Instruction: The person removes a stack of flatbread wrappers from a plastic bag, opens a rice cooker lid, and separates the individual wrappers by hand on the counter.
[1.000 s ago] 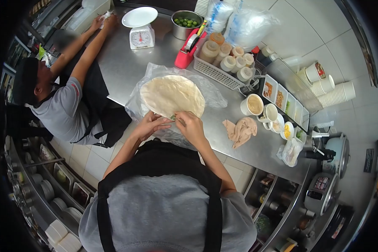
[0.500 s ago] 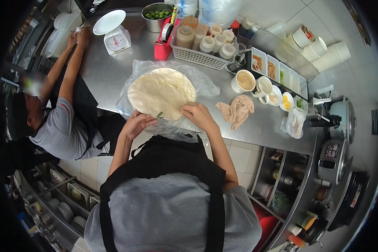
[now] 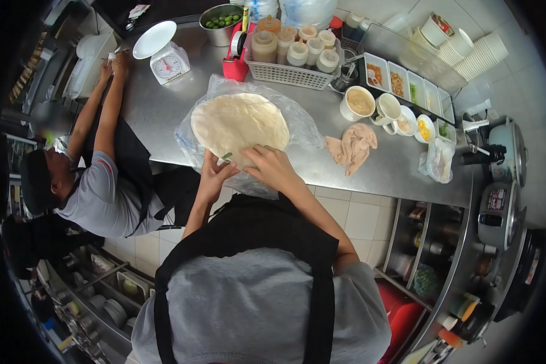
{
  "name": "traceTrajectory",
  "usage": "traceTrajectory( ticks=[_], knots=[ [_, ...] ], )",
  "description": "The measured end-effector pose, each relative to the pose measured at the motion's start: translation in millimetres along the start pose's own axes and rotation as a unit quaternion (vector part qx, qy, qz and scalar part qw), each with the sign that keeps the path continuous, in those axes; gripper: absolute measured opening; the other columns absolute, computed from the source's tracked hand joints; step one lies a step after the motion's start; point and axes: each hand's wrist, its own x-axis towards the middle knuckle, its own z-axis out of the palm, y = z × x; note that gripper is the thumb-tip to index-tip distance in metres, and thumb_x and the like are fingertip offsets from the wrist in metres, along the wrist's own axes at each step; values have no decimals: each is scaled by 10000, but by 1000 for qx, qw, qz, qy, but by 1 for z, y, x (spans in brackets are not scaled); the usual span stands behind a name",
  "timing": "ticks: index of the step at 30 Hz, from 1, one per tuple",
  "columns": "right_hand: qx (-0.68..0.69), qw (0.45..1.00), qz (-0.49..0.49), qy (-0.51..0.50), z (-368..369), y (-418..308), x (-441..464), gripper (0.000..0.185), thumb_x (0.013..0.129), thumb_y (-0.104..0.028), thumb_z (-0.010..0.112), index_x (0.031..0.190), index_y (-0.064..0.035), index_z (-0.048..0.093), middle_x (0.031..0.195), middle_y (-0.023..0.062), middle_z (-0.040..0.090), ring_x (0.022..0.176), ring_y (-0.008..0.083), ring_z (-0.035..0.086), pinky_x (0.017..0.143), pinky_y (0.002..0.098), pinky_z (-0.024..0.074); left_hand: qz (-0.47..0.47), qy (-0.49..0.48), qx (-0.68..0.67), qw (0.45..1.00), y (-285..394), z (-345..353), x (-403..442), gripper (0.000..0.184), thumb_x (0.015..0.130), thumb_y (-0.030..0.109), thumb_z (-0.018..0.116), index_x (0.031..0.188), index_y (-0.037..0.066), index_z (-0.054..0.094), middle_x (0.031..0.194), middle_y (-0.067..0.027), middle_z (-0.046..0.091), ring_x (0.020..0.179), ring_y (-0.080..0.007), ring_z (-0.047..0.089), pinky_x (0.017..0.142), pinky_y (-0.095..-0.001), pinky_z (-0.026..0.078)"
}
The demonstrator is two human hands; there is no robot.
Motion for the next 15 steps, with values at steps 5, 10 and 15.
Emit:
traceTrajectory(
  ticks=[5,10,15],
  knots=[
    [41,999,-4,13,-7,2,3,318,729,-182,672,1023,-87,598,949,89,609,863,303,596,727,385,491,-3,-30,-33,999,-9,-11,1,696,819,-60,548,1394,103,191,1285,-127,431,1050,-237,542,803,-335,533],
    [84,996,-19,-19,-1,1,10,258,746,-133,638,996,-78,605,983,72,601,931,289,573,746,383,482,8,-35,-29,999,-2,-9,0,609,849,-48,508,1373,92,232,1259,-125,462,1059,-215,540,825,-347,532],
    [152,981,79,-93,-16,-9,23,233,777,-153,616,994,-69,613,1036,89,587,980,289,553,785,374,460,4,-41,-36,999,-4,-7,-2,560,865,-38,488,1358,98,258,1233,-112,490,1061,-189,540,840,-353,528]
  ],
)
